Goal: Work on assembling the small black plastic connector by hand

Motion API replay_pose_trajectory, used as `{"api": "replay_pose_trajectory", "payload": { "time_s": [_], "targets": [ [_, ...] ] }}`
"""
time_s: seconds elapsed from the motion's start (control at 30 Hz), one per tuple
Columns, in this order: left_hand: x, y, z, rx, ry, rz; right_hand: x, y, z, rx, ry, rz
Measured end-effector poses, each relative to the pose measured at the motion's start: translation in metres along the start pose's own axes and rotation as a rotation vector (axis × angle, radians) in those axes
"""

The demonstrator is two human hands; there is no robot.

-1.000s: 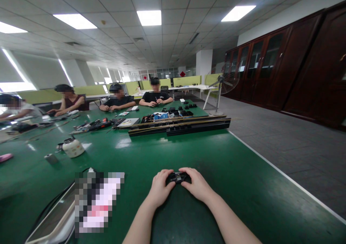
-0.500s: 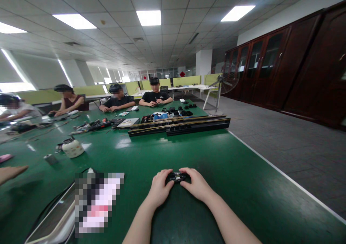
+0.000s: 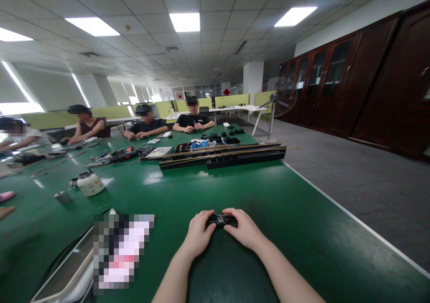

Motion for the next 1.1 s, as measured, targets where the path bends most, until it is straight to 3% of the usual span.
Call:
{"api": "replay_pose_trajectory", "payload": {
  "time_s": [0.67,1.1],
  "targets": [
    [-0.003,-0.001,-0.003,0.007,0.007,0.005,0.000,-0.001,0.001,0.005,0.005,-0.004],
    [-0.004,0.001,-0.005,0.049,0.046,0.011,-0.003,0.000,0.012,-0.085,0.020,0.010]
  ]
}}
Point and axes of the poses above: each hand's wrist, its own y-axis away from the middle knuckle, its own x-axis out of the palm, z = x × y, the point moved 3 cm from there along -y, towards the middle knuckle, and after that the axes turned 8 degrees about -z, right-handed, at the moved point
